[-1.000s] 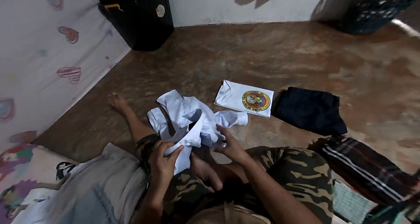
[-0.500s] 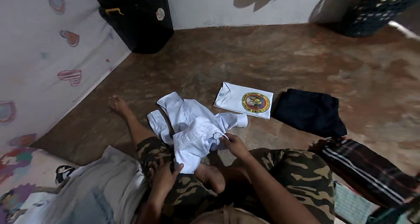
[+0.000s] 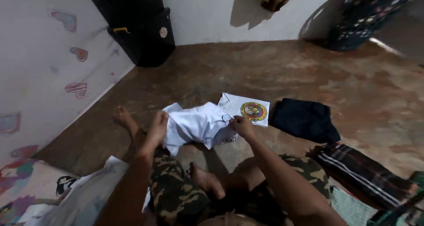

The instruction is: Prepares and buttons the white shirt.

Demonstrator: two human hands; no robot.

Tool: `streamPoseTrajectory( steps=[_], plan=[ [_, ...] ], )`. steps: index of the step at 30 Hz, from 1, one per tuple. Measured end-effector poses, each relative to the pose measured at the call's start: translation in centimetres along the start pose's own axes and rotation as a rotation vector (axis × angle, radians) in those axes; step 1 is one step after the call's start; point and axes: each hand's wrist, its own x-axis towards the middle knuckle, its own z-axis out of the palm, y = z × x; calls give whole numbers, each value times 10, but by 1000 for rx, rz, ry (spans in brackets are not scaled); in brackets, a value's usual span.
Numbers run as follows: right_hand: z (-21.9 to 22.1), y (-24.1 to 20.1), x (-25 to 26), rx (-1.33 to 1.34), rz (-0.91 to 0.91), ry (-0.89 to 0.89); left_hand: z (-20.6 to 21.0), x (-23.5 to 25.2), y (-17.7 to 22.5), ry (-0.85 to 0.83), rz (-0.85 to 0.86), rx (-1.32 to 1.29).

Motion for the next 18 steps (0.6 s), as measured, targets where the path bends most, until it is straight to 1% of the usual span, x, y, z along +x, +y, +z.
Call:
streamPoseTrajectory(
  steps=[1, 3, 5, 7, 8, 10, 11, 12, 13, 14, 15, 16, 17, 18],
  plan=[
    [-8, -13, 1, 30, -33, 21, -19, 10, 23, 19, 90, 33],
    [-29, -43, 1, 96, -153, 108, -59, 23, 74, 60, 208, 85],
    [-50, -73, -2, 188, -326, 254, -100, 27, 121, 135, 345, 112],
    [-66, -105, -3, 303, -499, 367, -135, 21, 168, 215, 474, 110],
    [-70, -120, -3, 343, -557, 385, -150, 17, 189, 253, 527, 92],
    [-72, -143, 4, 329, -614, 387, -178, 9, 221, 295, 596, 51],
    [-75, -151, 9, 290, -606, 388, -191, 8, 230, 317, 611, 45],
    [-85, -158, 14, 260, -581, 367, -209, 16, 230, 312, 651, 33],
    [-99, -164, 19, 244, -576, 349, -232, 29, 225, 278, 713, 37],
    [-116, -169, 22, 247, -592, 326, -258, 47, 218, 208, 766, 27],
    [-133, -174, 20, 256, -618, 275, -275, 59, 213, 194, 778, 3],
    [-144, -179, 14, 254, -647, 185, -285, 64, 211, 201, 755, -31],
    [-144, -180, 5, 272, -673, 64, -290, 64, 211, 213, 710, -79],
    [-133, -180, -6, 298, -703, -65, -292, 61, 212, 212, 672, -130]
  ],
)
